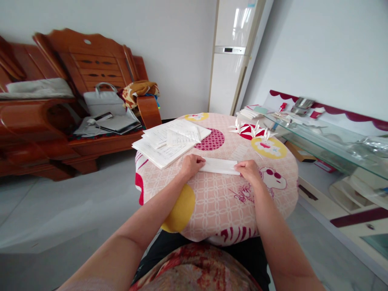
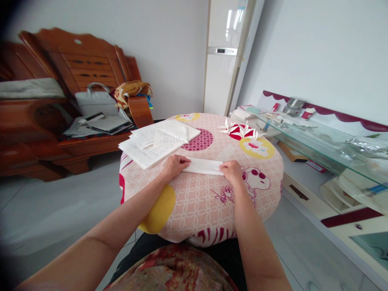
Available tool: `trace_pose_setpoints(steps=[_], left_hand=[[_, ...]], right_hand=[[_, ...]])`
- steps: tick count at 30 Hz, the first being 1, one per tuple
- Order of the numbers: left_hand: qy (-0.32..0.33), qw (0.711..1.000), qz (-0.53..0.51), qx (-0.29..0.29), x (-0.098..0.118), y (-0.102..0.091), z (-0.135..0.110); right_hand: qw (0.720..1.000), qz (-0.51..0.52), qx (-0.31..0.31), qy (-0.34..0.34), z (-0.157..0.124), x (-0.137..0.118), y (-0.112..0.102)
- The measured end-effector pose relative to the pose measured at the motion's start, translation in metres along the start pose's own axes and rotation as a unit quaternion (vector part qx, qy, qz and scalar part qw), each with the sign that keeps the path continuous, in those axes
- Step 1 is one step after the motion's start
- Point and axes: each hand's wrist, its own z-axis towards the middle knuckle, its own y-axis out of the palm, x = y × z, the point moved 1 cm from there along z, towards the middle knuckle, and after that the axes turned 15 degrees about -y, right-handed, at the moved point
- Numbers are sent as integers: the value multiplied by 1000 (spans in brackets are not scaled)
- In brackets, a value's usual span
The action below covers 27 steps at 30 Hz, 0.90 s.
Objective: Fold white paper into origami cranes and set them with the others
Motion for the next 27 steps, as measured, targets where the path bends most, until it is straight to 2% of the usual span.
trace_pose_setpoints(steps=[13,27], left_hand=[[-3,1000,5,-3,-4,0,1],[6,999,44,-18,-5,-3,1]], right_hand=[[1000,4,7,16,2,7,4],[1000,-5,1,24,0,2,2]])
